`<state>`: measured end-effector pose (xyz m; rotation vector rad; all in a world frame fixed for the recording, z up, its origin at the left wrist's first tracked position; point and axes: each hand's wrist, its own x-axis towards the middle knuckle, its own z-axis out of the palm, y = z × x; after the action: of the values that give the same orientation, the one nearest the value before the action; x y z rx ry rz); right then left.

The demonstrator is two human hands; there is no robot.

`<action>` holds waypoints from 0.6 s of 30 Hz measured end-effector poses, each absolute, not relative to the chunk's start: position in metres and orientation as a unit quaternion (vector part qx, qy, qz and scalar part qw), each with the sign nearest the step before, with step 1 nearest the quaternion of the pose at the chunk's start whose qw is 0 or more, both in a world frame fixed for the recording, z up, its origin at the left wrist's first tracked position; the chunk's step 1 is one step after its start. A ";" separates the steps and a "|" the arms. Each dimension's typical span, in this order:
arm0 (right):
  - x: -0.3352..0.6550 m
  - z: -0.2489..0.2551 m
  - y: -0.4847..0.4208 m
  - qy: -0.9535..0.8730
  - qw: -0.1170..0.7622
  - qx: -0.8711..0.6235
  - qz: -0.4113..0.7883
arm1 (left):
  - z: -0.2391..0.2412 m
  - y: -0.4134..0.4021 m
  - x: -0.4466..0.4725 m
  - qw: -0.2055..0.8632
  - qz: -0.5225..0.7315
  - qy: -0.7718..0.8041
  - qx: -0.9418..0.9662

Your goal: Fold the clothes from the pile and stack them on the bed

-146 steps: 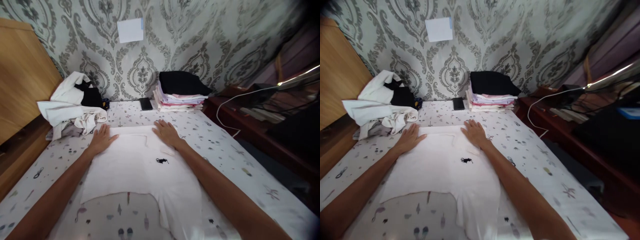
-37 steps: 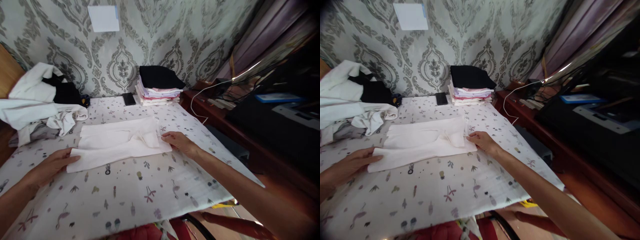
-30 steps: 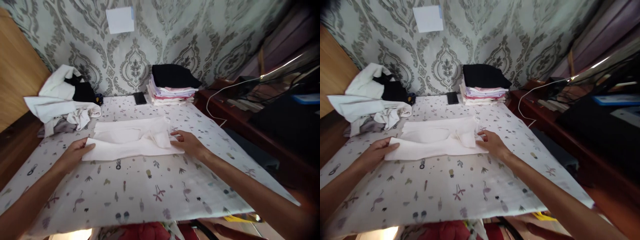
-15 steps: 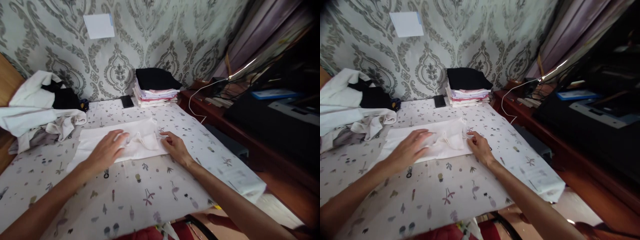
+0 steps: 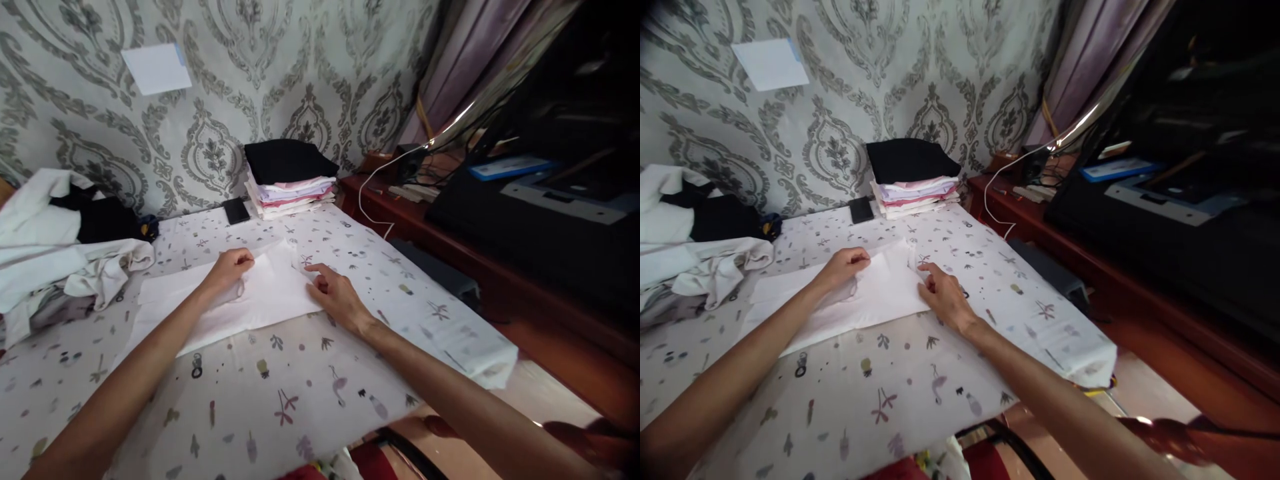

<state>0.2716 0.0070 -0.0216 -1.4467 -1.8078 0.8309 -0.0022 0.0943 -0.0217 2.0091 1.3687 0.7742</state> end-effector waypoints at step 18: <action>0.272 -0.020 0.005 -0.696 0.326 -0.567 0.297 | -0.006 0.074 0.013 0.056 0.152 0.549 0.820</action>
<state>0.2724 0.0052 -0.0204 -1.4852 -1.8229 0.7772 0.0130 0.0735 -0.0062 2.4871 1.6652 0.4625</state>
